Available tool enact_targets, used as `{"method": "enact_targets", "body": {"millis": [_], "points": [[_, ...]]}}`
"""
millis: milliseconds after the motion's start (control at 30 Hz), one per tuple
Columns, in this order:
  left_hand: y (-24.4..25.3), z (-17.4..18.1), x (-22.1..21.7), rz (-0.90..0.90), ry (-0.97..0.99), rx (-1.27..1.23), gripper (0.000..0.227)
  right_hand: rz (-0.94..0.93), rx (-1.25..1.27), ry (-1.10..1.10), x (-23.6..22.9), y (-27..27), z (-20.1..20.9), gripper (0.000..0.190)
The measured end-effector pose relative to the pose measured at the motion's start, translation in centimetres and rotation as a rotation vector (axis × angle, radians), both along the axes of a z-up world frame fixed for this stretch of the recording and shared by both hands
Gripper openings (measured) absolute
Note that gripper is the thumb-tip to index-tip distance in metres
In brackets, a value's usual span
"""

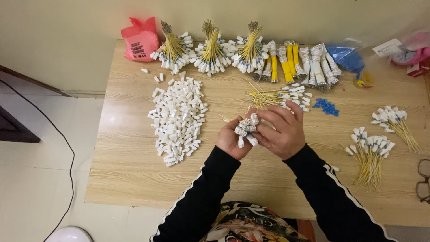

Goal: Assembling white plastic caps onto the ends of yellow wires at a workstation

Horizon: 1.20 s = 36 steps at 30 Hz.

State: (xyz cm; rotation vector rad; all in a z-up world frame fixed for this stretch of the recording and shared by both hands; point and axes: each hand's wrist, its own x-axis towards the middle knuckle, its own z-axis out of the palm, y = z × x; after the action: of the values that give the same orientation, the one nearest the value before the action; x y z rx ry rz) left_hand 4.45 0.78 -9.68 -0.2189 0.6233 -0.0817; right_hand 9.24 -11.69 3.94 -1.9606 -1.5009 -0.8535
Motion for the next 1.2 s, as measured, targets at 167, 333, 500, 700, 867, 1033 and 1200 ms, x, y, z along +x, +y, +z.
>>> {"method": "enact_targets", "body": {"millis": [167,333,500,700,867,1033,1200], "points": [[1.2,-1.0,-0.7,0.012,-0.303,0.009,0.047,0.046,0.026,0.154,-1.0,-0.3,0.7,0.016],[1.5,4.1,-1.2,0.120,-0.195,-0.002,0.033,0.018,0.087,0.253,-1.8,0.1,0.5,0.012],[2.6,6.1,-1.3,0.191,-0.102,-0.064,0.027,0.049,0.196,0.476,-2.8,0.8,2.2,0.017],[1.8,7.4,-2.0,0.208,-0.101,-0.015,0.031,-0.052,0.005,0.374,-3.6,2.9,3.0,0.006],[2.2,3.2,-1.0,0.158,0.003,-0.006,0.021,-0.223,-0.150,0.359,-3.5,2.9,1.2,0.019],[2.1,2.6,-1.9,0.047,-0.070,0.027,0.031,-0.254,-0.208,0.443,-3.9,3.4,2.1,0.023],[2.2,4.5,-2.5,0.090,-0.272,0.018,0.022,-0.294,-0.162,0.194,-3.9,3.9,2.6,0.020]]}}
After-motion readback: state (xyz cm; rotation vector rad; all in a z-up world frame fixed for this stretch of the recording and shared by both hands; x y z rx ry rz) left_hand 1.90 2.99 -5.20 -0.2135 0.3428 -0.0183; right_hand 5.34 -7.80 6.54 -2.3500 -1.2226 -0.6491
